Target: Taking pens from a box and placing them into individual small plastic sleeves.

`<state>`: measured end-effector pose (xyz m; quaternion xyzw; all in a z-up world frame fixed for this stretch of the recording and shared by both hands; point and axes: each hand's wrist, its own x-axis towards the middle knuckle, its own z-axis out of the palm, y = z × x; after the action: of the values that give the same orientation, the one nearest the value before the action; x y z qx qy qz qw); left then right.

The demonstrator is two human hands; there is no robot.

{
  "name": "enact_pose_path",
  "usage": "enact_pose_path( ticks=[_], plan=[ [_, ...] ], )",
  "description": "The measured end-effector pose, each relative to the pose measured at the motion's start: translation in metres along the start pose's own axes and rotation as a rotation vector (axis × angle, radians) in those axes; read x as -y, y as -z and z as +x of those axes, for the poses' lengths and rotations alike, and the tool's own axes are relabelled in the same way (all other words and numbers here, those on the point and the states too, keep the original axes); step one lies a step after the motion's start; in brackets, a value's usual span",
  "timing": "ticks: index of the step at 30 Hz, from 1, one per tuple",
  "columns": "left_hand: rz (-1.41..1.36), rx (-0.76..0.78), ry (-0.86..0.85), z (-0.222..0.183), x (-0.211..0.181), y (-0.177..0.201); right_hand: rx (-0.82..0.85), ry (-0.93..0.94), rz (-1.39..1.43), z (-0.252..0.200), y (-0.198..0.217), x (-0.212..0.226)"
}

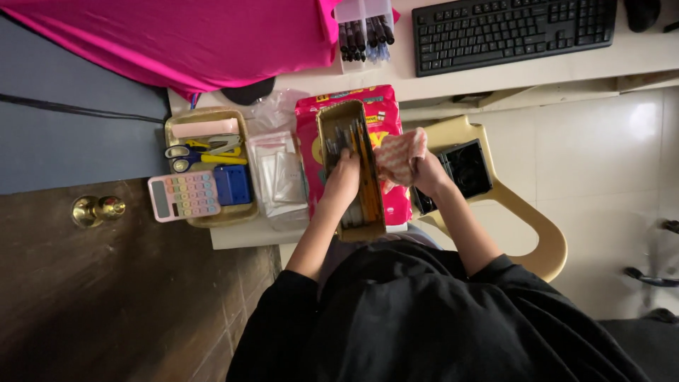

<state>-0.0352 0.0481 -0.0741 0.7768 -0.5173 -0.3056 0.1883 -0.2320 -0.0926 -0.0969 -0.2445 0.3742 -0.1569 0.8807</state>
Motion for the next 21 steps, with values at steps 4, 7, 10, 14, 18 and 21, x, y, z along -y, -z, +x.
enact_pose_path(
  ticks=[4, 7, 10, 14, 18, 21],
  plan=[
    [-0.030, -0.303, -0.194, 0.013, 0.000, 0.010, 0.047, 0.020, 0.007, -0.011, -0.021, 0.011],
    [0.074, -0.362, -0.101, 0.046, 0.013, 0.003, 0.062, 0.014, 0.032, -0.010, -0.022, 0.002],
    [-0.105, -0.169, 0.273, 0.056, -0.019, 0.037, 0.068, 0.031, 0.046, 0.000, -0.009, -0.017],
    [-0.100, -0.230, 0.222, 0.069, 0.002, 0.009, 0.021, 0.015, 0.077, -0.004, -0.013, -0.022],
    [-0.129, -0.217, 0.208, 0.081, 0.018, 0.000, 0.029, 0.042, 0.056, -0.012, -0.014, -0.021],
    [-0.025, -0.223, 0.103, 0.081, 0.034, -0.014, 0.038, 0.073, 0.040, -0.017, -0.016, -0.023]
  ],
)
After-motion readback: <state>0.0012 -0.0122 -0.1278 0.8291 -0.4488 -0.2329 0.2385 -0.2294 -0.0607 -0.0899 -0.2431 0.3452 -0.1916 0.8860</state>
